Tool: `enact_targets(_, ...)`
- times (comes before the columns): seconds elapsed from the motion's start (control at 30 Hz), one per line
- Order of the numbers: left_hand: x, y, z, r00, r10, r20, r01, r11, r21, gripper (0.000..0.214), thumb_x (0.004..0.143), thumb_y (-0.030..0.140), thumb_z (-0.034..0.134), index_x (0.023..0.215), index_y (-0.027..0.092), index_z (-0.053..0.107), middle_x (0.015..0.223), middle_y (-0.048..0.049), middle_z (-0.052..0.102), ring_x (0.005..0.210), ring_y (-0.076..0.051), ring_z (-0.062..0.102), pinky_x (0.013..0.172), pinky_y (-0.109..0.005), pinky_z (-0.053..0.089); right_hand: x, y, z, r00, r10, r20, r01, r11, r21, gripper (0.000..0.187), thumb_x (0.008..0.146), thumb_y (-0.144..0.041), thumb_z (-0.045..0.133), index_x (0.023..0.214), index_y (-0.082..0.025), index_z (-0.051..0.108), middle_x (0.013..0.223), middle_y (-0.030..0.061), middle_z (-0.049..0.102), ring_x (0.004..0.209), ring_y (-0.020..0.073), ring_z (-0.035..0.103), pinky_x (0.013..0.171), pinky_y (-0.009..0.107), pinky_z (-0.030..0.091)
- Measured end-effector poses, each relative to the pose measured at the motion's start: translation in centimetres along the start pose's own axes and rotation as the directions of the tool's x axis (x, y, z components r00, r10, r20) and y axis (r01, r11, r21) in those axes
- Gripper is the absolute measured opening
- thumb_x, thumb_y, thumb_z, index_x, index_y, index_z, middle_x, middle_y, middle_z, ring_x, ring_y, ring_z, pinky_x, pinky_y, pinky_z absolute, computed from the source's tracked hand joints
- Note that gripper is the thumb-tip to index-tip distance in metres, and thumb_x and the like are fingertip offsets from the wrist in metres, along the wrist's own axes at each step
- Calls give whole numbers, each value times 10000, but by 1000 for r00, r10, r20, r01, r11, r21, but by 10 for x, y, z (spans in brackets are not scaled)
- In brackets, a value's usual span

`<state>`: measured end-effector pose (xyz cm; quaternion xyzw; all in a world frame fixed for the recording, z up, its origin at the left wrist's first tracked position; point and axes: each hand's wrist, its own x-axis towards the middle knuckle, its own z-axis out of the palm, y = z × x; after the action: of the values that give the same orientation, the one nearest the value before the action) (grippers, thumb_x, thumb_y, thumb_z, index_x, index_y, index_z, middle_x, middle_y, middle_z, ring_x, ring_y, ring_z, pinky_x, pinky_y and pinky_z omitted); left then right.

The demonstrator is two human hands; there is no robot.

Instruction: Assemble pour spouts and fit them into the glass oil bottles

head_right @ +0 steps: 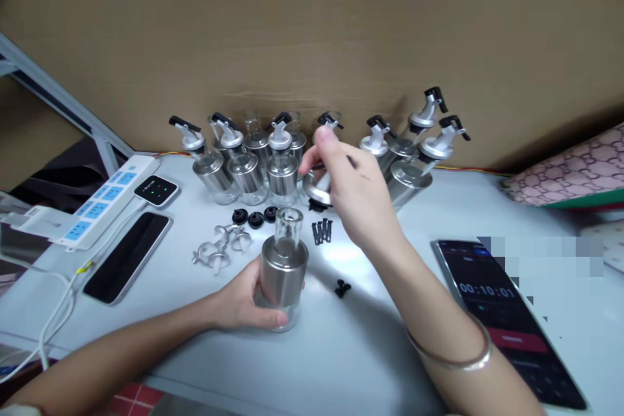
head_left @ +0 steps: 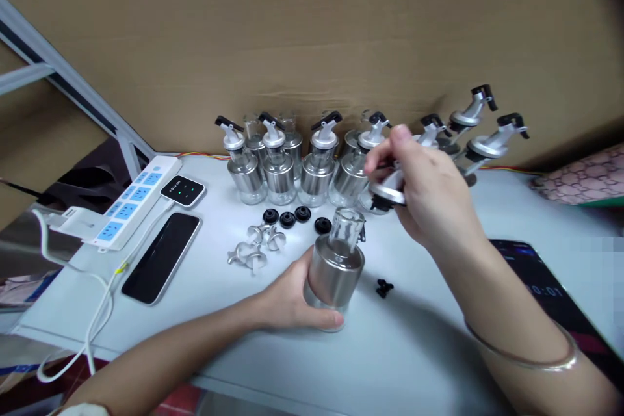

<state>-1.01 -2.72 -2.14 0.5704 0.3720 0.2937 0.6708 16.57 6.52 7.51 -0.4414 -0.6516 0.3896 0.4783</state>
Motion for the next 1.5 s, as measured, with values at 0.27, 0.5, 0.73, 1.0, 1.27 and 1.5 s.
enact_targets(0.27, 0, 3, 1, 999, -46, -10, 47, 996, 75, 702, 637, 393, 790, 1211, 164, 460, 1097, -93, 562, 988, -256, 546, 876, -425, 455, -3, -5, 10, 998, -40, -38, 42, 999, 32, 445, 862, -607, 543, 626, -234, 599, 569, -20, 443, 511, 121, 406, 495, 282, 312)
enact_targets(0.5, 0, 4, 0, 998, -56, -3, 56, 994, 97, 698, 637, 415, 784, 1198, 158, 456, 1024, -70, 563, 919, -237, 555, 824, -415, 476, -3, -7, 15, 996, 65, 58, -68, 997, 46, 575, 782, -740, 525, 571, -211, 607, 467, -28, 398, 414, 95, 328, 407, 272, 233)
enact_targets(0.73, 0, 4, 2, 1000, -10, 1, 10, 997, 73, 748, 642, 382, 783, 1266, 160, 435, 1178, -114, 558, 1075, -296, 535, 946, -474, 433, -5, -10, 14, 989, 110, 99, -116, 992, 53, 553, 805, -721, 514, 577, -227, 614, 417, -35, 358, 378, 101, 330, 389, 270, 230)
enact_targets(1.0, -1, 3, 4, 1000, -4, -25, 5, 999, 36, 737, 624, 345, 784, 1256, 174, 445, 1117, -92, 574, 1018, -262, 545, 905, -414, 432, -9, -9, 20, 999, 14, 34, -14, 1000, 1, 557, 826, -713, 486, 585, -222, 593, 484, -15, 443, 426, 112, 377, 426, 275, 261)
enact_targets(1.27, 0, 2, 3, 1000, 4, 8, -4, 999, 36, 711, 642, 336, 777, 1247, 175, 440, 1079, -77, 565, 985, -249, 547, 900, -423, 441, -10, -2, 23, 998, -57, 9, 57, 998, -28, 538, 854, -682, 470, 584, -233, 591, 517, -8, 462, 466, 130, 406, 467, 290, 303)
enact_targets(1.5, -1, 2, 5, 1000, 19, 13, -19, 999, 35, 764, 646, 332, 773, 1294, 169, 403, 1120, -97, 555, 1019, -268, 545, 905, -432, 444, -11, 2, 26, 999, -29, 14, 29, 998, 50, 542, 850, -672, 490, 574, -220, 606, 513, -10, 466, 465, 126, 392, 480, 291, 320)
